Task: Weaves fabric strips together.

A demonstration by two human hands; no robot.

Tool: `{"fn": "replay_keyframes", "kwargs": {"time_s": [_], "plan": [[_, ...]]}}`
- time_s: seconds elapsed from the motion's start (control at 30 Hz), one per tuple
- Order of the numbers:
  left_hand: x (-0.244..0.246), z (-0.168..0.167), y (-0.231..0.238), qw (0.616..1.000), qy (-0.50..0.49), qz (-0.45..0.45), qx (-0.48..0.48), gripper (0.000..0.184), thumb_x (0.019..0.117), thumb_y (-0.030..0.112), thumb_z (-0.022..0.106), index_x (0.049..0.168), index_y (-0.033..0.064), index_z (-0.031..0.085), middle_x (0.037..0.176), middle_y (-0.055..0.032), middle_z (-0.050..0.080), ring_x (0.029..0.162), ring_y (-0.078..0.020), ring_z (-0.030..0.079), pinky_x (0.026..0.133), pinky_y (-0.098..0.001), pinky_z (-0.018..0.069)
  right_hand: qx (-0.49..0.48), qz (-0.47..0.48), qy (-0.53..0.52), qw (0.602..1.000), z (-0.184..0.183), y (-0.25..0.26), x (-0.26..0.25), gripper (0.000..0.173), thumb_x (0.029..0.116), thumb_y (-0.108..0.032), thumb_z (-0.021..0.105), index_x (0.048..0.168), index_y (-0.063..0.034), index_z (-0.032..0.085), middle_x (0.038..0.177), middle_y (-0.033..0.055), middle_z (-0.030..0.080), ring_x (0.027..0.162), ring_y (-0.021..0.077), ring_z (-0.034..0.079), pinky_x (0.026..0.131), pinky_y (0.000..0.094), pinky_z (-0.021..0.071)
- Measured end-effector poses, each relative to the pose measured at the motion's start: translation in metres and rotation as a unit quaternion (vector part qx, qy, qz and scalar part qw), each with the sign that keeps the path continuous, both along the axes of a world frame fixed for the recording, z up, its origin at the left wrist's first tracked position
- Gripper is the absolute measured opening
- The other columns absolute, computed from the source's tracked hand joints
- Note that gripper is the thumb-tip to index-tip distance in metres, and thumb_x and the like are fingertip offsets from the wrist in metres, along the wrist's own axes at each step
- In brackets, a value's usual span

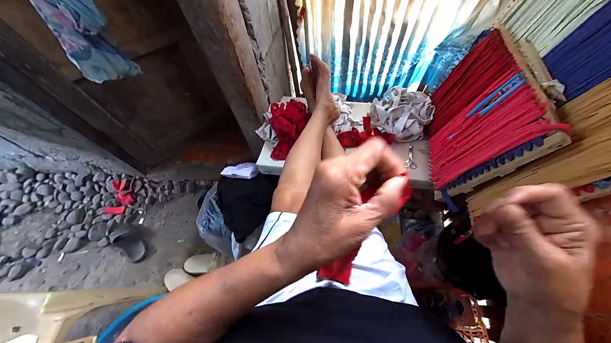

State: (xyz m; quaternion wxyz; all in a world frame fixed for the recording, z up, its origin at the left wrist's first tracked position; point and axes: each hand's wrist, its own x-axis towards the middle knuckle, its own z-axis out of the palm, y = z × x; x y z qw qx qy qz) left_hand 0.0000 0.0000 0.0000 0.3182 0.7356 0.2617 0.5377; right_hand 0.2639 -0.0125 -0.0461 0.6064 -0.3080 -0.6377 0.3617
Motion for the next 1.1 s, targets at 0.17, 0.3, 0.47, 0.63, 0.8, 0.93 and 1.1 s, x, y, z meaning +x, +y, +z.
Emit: {"fn": "replay_keyframes", "kwargs": {"time_s": [0.17, 0.3, 0.47, 0.63, 0.8, 0.93, 1.1], "plan": [[-0.02, -0.141, 0.026, 0.959, -0.059, 0.024, -0.276, 0.006, 0.0963, 0.005, 0.065, 0.092, 0.0018, 0.067, 0.076, -0.004, 0.067, 0.065, -0.0098, 0.062, 0.063, -0.0277, 0.0553, -0.173, 0.023, -0.011, 0.985, -0.087, 0.007, -0.005, 0.008, 0.1006, -0.014, 0.059, 0.101, -0.0162, 0.067, 0.073, -0.0015, 0.062, 0.056, 0.0038, 0.051, 0.052, 0.0201, 0.044], [-0.034, -0.178, 0.01, 0.926, -0.122, 0.061, -0.352, 0.007, 0.0939, -0.001, 0.063, 0.088, -0.0009, 0.066, 0.073, -0.0042, 0.067, 0.065, -0.0095, 0.064, 0.063, -0.0266, 0.0558, -0.186, 0.014, -0.049, 0.981, -0.099, 0.005, -0.019, 0.01, 0.0995, -0.007, 0.057, 0.099, -0.0109, 0.066, 0.071, -0.0005, 0.062, 0.056, 0.004, 0.051, 0.053, 0.0192, 0.0436], [-0.046, -0.175, 0.002, 0.911, -0.186, 0.077, -0.361, 0.009, 0.0936, -0.006, 0.061, 0.087, -0.0024, 0.065, 0.073, -0.0067, 0.068, 0.062, -0.0115, 0.065, 0.061, -0.0283, 0.0582, -0.167, -0.001, -0.079, 0.983, -0.087, 0.009, -0.036, 0.01, 0.0976, -0.007, 0.059, 0.098, -0.0111, 0.068, 0.072, 0.0017, 0.063, 0.056, 0.0063, 0.053, 0.052, 0.0195, 0.044], [-0.05, -0.165, -0.001, 0.92, -0.19, 0.089, -0.333, 0.007, 0.0914, -0.005, 0.065, 0.086, -0.0012, 0.067, 0.074, -0.0064, 0.068, 0.066, -0.0109, 0.065, 0.065, -0.0277, 0.0574, -0.156, 0.036, -0.104, 0.982, -0.084, 0.009, -0.045, 0.007, 0.099, -0.011, 0.059, 0.099, -0.0099, 0.066, 0.073, 0.0019, 0.063, 0.056, 0.0081, 0.054, 0.054, 0.0241, 0.0473], [-0.041, -0.159, -0.007, 0.909, -0.194, 0.058, -0.365, 0.004, 0.0905, -0.006, 0.068, 0.088, -0.0026, 0.07, 0.079, -0.0085, 0.07, 0.073, -0.0123, 0.067, 0.072, -0.0287, 0.0589, -0.169, 0.103, -0.131, 0.971, -0.097, 0.008, -0.071, 0.008, 0.0992, -0.008, 0.062, 0.099, -0.0029, 0.068, 0.083, 0.0034, 0.067, 0.062, 0.0093, 0.06, 0.057, 0.0262, 0.0538], [-0.034, -0.158, -0.012, 0.894, -0.2, 0.034, -0.401, 0.005, 0.09, -0.006, 0.068, 0.086, -0.0028, 0.069, 0.08, -0.0094, 0.07, 0.075, -0.0135, 0.068, 0.072, -0.03, 0.0593, -0.175, 0.129, -0.183, 0.959, -0.101, 0.005, -0.09, 0.012, 0.1, -0.012, 0.062, 0.098, -0.0032, 0.07, 0.084, -0.001, 0.066, 0.067, 0.0023, 0.058, 0.062, 0.0188, 0.0493], [-0.031, -0.154, -0.015, 0.874, -0.212, 0.026, -0.436, 0.007, 0.0913, -0.008, 0.065, 0.087, -0.0032, 0.068, 0.079, -0.0103, 0.07, 0.073, -0.0144, 0.069, 0.071, -0.0305, 0.0605, -0.177, 0.116, -0.21, 0.954, -0.105, 0.003, -0.092, 0.013, 0.0995, -0.013, 0.062, 0.099, -0.0029, 0.071, 0.084, -0.0011, 0.067, 0.07, 0.0003, 0.059, 0.065, 0.0167, 0.0497]]}}
